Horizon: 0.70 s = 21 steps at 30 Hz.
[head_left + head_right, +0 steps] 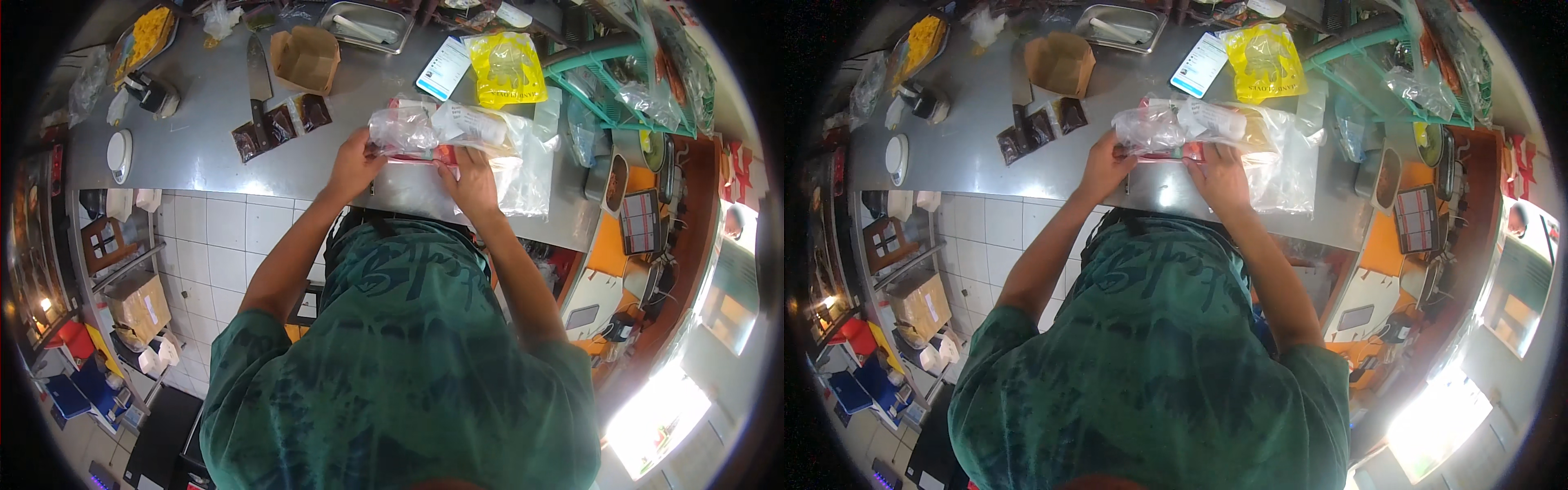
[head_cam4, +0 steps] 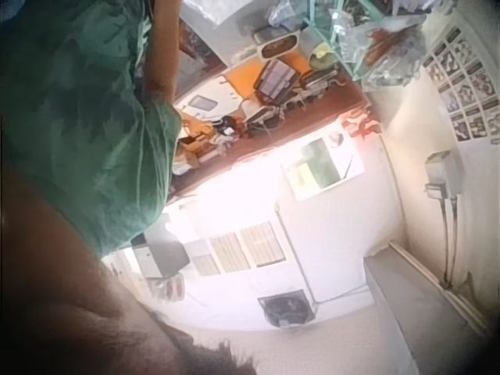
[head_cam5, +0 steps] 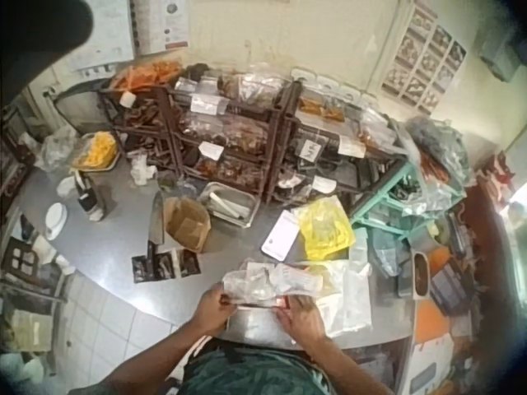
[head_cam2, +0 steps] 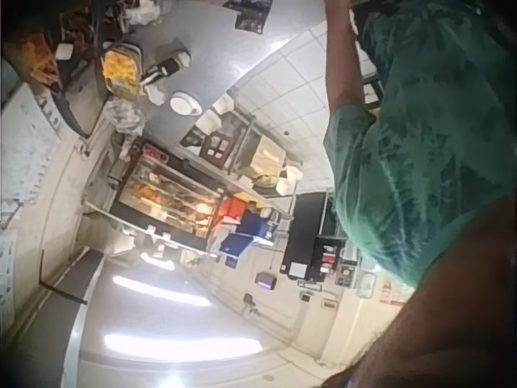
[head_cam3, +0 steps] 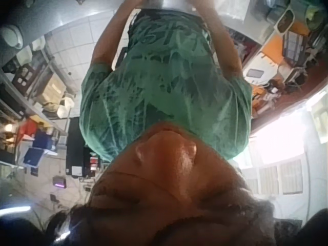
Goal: The person places food items into a small red box, inserts the box and additional packets into a clear plastic bag, seals the bag with tape, and attaches a receipt before handing it to a customer at a window.
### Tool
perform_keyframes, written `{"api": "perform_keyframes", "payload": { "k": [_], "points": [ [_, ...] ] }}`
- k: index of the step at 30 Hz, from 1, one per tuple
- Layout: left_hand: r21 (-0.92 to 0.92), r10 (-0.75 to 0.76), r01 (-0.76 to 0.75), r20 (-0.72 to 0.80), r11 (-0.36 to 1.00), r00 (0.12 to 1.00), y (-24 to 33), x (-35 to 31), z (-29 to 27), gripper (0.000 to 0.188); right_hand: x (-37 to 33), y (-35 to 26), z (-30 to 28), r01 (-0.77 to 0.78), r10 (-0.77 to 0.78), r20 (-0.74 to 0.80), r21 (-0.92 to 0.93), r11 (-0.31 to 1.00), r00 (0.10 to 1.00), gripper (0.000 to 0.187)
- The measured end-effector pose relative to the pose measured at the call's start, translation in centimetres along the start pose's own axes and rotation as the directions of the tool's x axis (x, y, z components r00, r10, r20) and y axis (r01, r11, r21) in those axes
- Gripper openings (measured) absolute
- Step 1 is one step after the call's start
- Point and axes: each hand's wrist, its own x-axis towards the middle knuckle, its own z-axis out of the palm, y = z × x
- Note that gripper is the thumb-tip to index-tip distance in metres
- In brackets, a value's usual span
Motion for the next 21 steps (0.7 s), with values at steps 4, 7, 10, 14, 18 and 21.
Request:
{"api": "perform_keyframes", "payload": {
  "k": [4, 7, 10, 14, 18, 21],
  "points": [
    [0.214, 0.106, -0.105, 0.009, 0.971, 0.994, 2.0, 0.7, -0.7, 0.014, 0.7, -2.1, 0.8, 0.072, -0.079, -0.034, -0.166, 0.983, 0.996, 0.036],
    [0.193, 0.051, -0.067, 0.085, 0.979, 0.995, 1.1, 0.7, -1.4, 0.015, 1.6, -2.2, 2.3, 0.096, -0.095, 0.018, -0.071, 0.993, 0.995, 0.035],
    [0.280, 0.135, -0.149, 0.071, 0.948, 0.988, -0.1, 1.2, -1.1, 0.015, 3.6, -4.0, 2.2, 0.088, -0.074, 0.147, -0.095, 0.992, 0.986, 0.040],
    [0.238, 0.076, -0.088, 0.059, 0.967, 0.995, 0.0, 1.3, -1.0, 0.015, 6.9, -5.4, -0.1, -0.161, 0.232, 0.575, -0.173, 0.972, 0.784, 0.063],
    [-0.043, 0.037, -0.035, 0.037, 0.998, 0.999, 0.9, 1.2, 0.0, 0.033, 6.3, 0.1, 2.4, -0.136, 0.047, 0.547, 0.123, 0.983, 0.836, 0.078],
    [-0.192, 0.017, -0.018, -0.007, 0.981, 1.000, -1.2, 2.4, -0.4, 0.043, 8.0, -1.2, 0.4, -0.146, 0.077, 0.594, 0.069, 0.987, 0.800, 0.071]
  ]
}}
